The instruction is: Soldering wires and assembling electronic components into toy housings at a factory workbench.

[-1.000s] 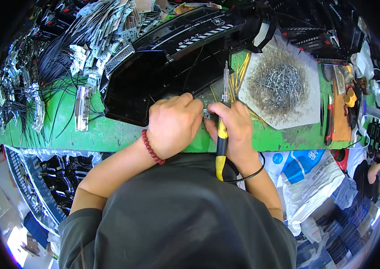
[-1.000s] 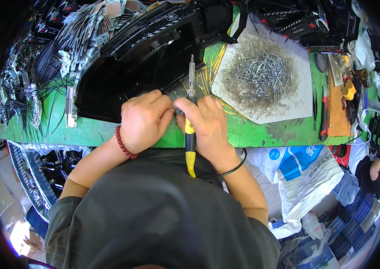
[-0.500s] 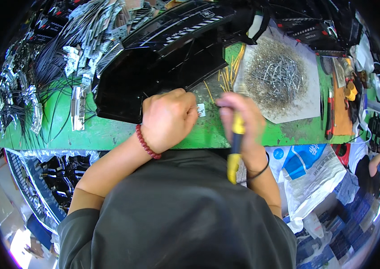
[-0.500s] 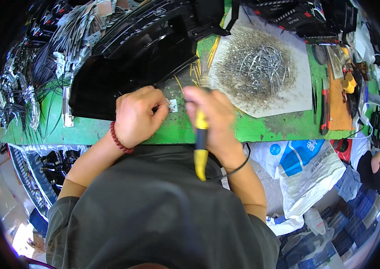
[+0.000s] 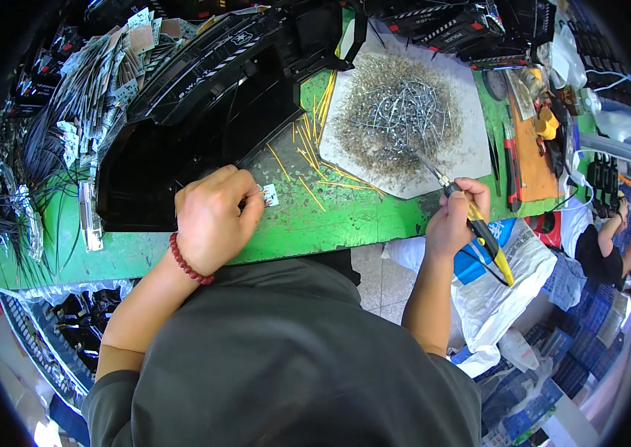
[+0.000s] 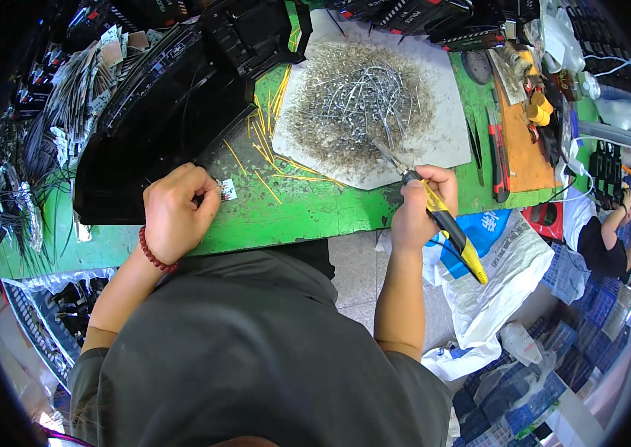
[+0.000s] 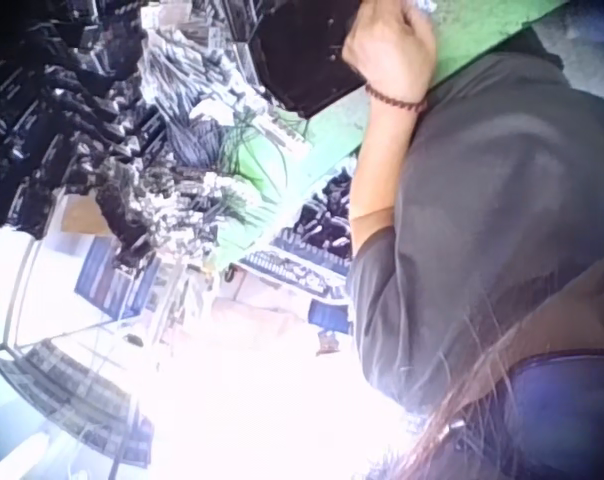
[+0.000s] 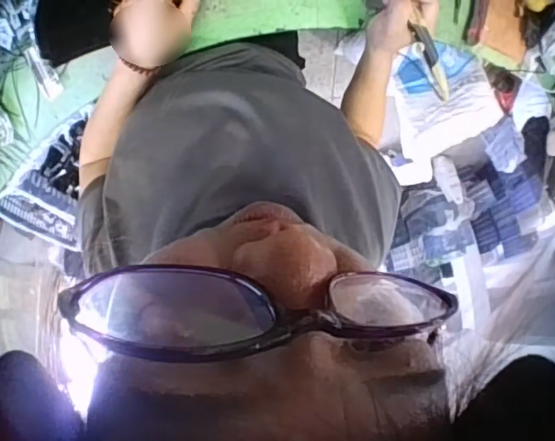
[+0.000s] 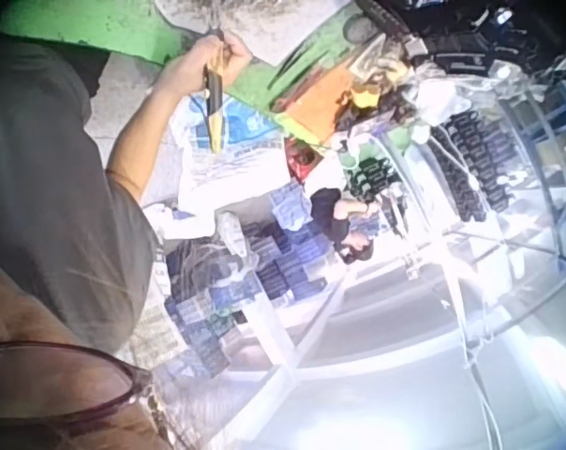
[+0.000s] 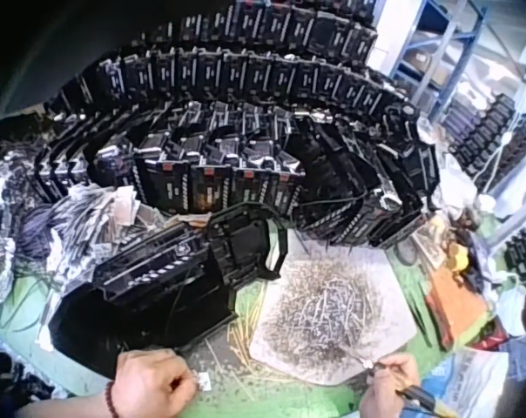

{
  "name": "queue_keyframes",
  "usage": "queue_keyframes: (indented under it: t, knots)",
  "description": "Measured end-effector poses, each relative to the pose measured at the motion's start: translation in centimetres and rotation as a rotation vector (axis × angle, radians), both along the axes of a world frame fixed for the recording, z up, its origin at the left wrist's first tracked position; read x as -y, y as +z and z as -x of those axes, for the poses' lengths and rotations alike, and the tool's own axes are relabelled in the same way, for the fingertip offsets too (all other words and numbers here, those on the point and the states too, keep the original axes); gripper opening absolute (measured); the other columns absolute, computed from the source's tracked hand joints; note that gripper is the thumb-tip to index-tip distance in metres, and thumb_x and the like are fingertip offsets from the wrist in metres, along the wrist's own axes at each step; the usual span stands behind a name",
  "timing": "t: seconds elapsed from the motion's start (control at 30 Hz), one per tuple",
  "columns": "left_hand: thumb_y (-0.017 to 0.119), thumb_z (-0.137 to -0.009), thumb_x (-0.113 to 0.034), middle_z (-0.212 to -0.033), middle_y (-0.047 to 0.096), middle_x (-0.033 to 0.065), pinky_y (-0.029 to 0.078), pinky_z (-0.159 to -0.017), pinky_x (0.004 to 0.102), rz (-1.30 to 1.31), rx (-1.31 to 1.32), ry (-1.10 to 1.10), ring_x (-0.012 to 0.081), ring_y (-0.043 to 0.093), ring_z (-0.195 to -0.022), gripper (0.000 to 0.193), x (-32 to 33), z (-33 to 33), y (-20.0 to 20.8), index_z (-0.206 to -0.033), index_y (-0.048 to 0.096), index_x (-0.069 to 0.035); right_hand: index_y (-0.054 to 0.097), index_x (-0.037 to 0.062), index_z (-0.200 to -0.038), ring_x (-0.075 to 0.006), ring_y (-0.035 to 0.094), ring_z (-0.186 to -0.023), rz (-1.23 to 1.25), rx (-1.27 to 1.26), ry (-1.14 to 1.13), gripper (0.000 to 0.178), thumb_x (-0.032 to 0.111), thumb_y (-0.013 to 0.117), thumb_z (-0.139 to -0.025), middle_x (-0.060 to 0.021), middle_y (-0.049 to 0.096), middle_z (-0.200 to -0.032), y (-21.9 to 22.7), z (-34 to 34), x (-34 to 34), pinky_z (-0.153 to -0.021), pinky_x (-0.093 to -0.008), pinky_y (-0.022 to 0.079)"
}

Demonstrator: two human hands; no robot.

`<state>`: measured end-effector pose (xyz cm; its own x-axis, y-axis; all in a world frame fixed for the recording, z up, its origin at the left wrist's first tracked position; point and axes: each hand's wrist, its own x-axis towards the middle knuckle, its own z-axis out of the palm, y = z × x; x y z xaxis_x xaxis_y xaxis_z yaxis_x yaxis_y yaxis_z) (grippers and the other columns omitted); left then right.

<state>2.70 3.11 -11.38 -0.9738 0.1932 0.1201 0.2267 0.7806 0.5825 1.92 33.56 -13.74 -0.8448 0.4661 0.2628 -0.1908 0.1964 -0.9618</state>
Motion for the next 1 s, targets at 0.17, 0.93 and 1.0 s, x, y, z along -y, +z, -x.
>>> queue_keyframes:
  t: [0.17,0.93,1.0]
  knots:
    - [0.067,-0.072,-0.004,-0.062,0.054,0.0067,0.041,-0.046,0.0321,-0.018,-0.038,-0.016,0.0231,0.054,-0.05,0.014,-0.2,0.2,-0.1,-0.065,0.055,-0.005,0.055,-0.0007,-0.085,-0.0031,0.038,-0.058,-0.033,-0.015,0.039,0.011,-0.001,0.055,-0.074,0.0027,0.047,-0.07,-0.6,0.4,-0.7,-0.053,-0.019,0.029]
    - [0.066,-0.072,-0.003,-0.062,0.054,0.0081,0.042,-0.048,0.0341,-0.021,-0.034,-0.017,0.0256,0.054,-0.052,0.014,-0.3,0.2,0.0,-0.065,0.054,-0.005,0.056,-0.0005,-0.085,-0.0042,0.042,-0.06,-0.099,-0.072,-0.003,0.012,-0.002,0.058,-0.073,0.0003,0.051,-0.074,-1.1,0.5,-0.8,-0.056,-0.0192,0.034]
    - [0.065,-0.072,-0.003,-0.062,0.054,0.0081,0.042,-0.048,0.0342,-0.022,-0.025,-0.012,0.0255,0.054,-0.052,0.014,-0.2,0.2,0.0,-0.064,0.054,-0.005,0.057,-0.001,-0.087,-0.0055,0.044,-0.062,-0.104,-0.142,-0.018,0.014,0.0,0.058,-0.073,-0.001,0.053,-0.076,-1.4,0.5,-1.0,-0.058,-0.0196,0.036]
